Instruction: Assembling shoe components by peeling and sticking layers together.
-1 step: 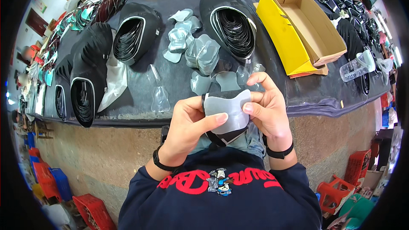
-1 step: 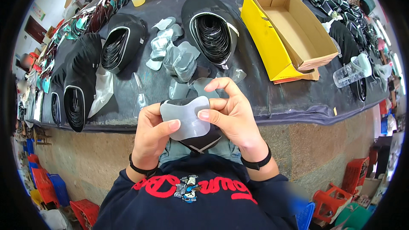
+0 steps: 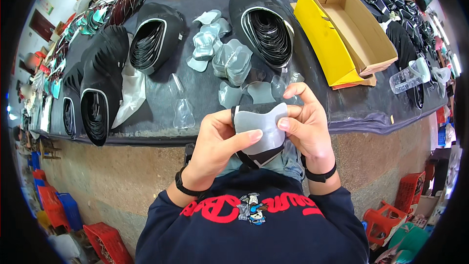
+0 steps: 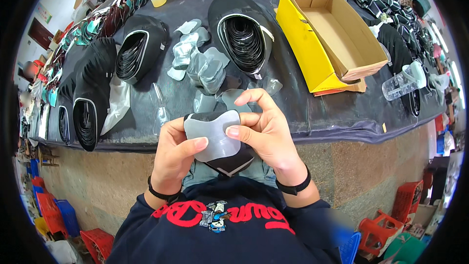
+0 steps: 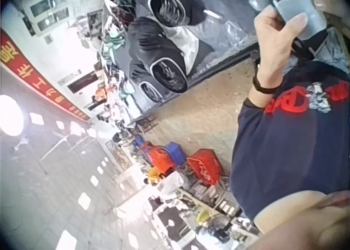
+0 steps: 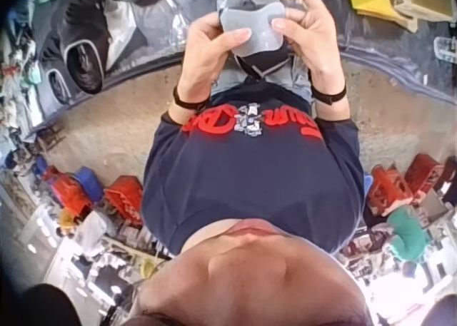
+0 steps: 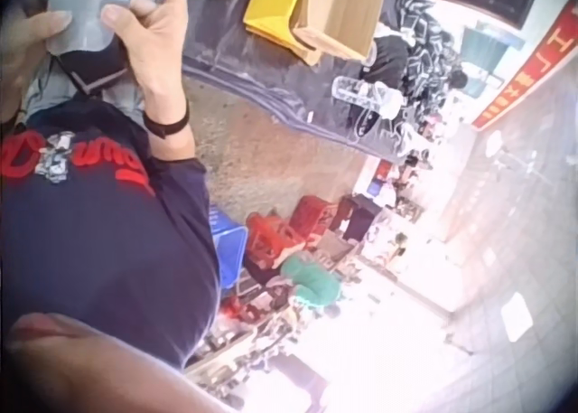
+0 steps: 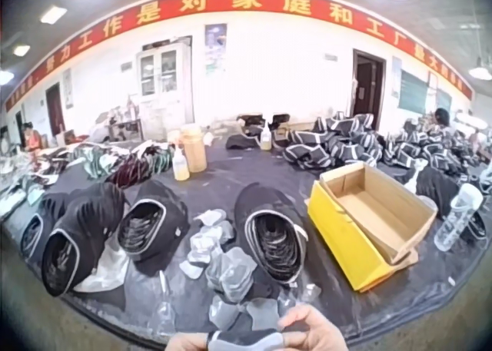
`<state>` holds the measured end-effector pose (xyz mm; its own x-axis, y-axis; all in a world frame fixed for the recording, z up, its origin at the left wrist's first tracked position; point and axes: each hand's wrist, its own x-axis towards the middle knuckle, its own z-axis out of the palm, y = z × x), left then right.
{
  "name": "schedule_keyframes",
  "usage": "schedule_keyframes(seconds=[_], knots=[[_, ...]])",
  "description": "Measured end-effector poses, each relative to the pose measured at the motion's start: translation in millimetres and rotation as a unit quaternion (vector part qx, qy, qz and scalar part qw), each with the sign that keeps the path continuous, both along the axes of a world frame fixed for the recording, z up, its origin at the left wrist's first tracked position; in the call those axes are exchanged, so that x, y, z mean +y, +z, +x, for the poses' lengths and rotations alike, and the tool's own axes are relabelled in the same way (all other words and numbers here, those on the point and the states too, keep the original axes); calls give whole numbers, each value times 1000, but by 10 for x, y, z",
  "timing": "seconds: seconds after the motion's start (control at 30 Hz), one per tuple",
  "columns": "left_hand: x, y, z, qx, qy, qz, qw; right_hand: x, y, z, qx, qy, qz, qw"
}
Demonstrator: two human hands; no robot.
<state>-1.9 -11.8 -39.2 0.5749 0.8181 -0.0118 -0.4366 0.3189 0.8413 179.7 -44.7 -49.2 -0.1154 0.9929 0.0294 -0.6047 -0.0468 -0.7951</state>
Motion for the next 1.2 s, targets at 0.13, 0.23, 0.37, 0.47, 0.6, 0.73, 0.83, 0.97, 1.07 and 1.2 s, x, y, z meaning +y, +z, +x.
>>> schedule_keyframes(seconds=[0.13,0.23,0.37,0.47,0.6,0.73,0.83,0.97,1.07,1.2], knots=[[8,-64,-9,34,30,-11,999,-15,-44,-7,3,23,38,999],[-43,-111,5,13,70,7,997,25,-110,-9,34,58,57,996],[-87,-33,18,36,140,40,989,48,-117,-62,84,93,28,992],[-111,-7,-68,161,202,177,950,3,-36,-97,16,61,14,998],[-191,105,-93,279,338,324,838,-160,318,-221,-486,-289,338,752],[-137,66,23,305,351,404,787,-113,334,-477,-535,-321,459,632],[-188,-61,14,282,367,432,774,-162,313,-551,-567,-349,402,630],[-209,-24,-7,300,324,465,768,-211,300,-567,-601,-357,399,594],[-180,-46,12,330,313,514,727,-217,291,-566,-622,-359,398,571],[-179,-136,-20,350,316,556,685,-168,232,-596,-612,-391,387,569]])
